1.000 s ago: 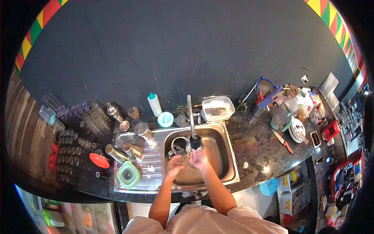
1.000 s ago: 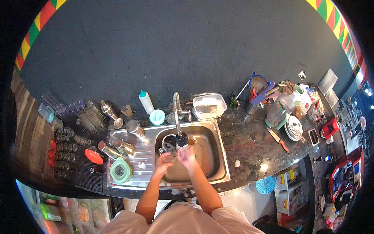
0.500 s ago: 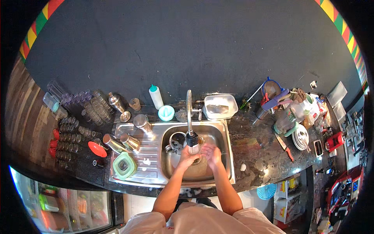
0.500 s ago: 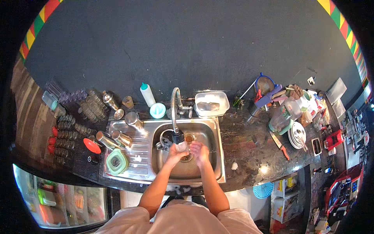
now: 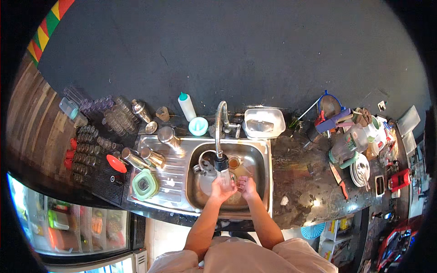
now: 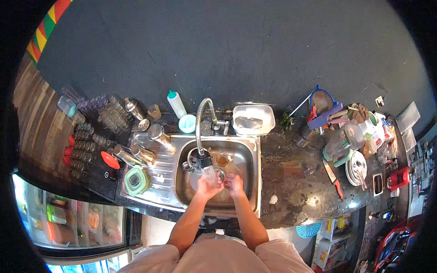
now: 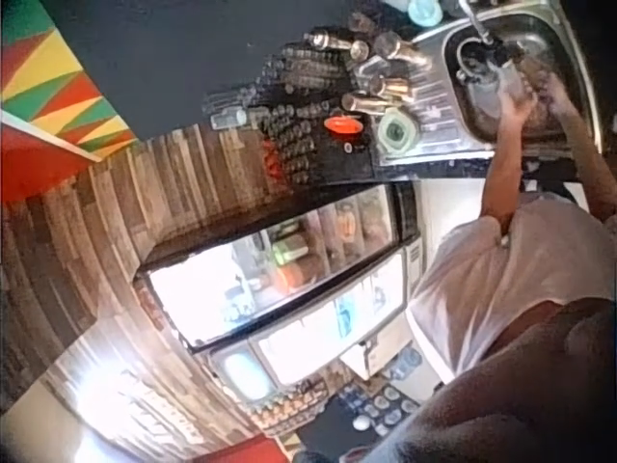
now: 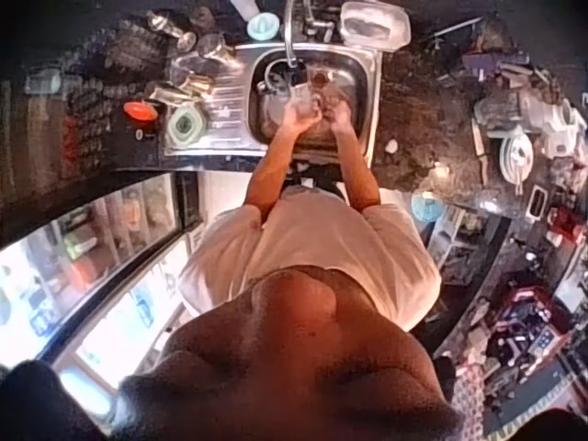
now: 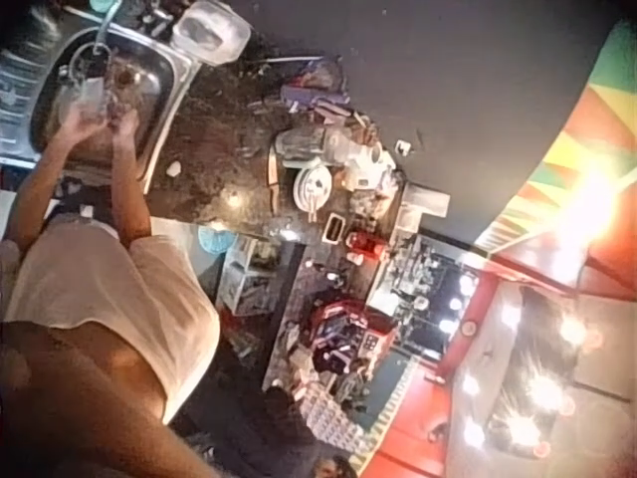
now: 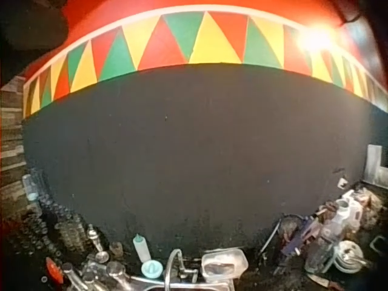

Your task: Washing and rinsing various glasses and barware in a sink.

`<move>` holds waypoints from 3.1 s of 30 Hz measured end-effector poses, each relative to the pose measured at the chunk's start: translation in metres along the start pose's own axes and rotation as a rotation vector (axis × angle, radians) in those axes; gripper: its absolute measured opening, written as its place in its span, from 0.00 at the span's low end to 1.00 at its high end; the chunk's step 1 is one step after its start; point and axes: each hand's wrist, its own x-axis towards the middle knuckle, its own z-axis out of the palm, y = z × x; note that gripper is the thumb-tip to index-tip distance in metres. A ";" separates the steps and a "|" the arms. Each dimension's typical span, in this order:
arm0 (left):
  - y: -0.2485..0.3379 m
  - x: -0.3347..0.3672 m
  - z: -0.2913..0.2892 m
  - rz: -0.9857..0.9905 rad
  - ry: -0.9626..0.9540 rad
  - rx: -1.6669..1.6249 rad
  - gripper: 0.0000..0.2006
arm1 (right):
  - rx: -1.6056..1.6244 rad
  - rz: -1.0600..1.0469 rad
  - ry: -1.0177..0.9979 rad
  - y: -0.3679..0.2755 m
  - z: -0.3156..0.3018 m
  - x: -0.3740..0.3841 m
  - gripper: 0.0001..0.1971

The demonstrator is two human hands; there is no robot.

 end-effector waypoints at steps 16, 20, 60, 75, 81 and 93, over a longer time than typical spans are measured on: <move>-0.006 -0.054 -0.012 0.215 0.341 1.064 0.17 | -0.208 -0.240 -0.306 -0.178 0.150 0.078 0.21; -0.001 -0.065 -0.018 0.308 0.255 1.029 0.19 | -0.154 -0.751 -0.619 -0.235 0.156 0.048 0.32; 0.028 -0.098 0.043 0.432 0.570 0.724 0.12 | -1.451 -0.849 -0.174 -0.312 0.026 0.077 0.19; 0.030 -0.080 0.035 0.365 0.198 0.496 0.06 | -0.385 -0.695 -0.339 -0.078 0.010 -0.060 0.24; 0.021 -0.066 0.018 0.820 0.447 1.431 0.14 | 0.177 -0.337 -0.329 0.032 0.075 -0.082 0.13; 0.073 -0.112 0.036 -0.017 -0.025 0.696 0.36 | -0.622 -1.108 0.053 0.043 0.121 -0.109 0.23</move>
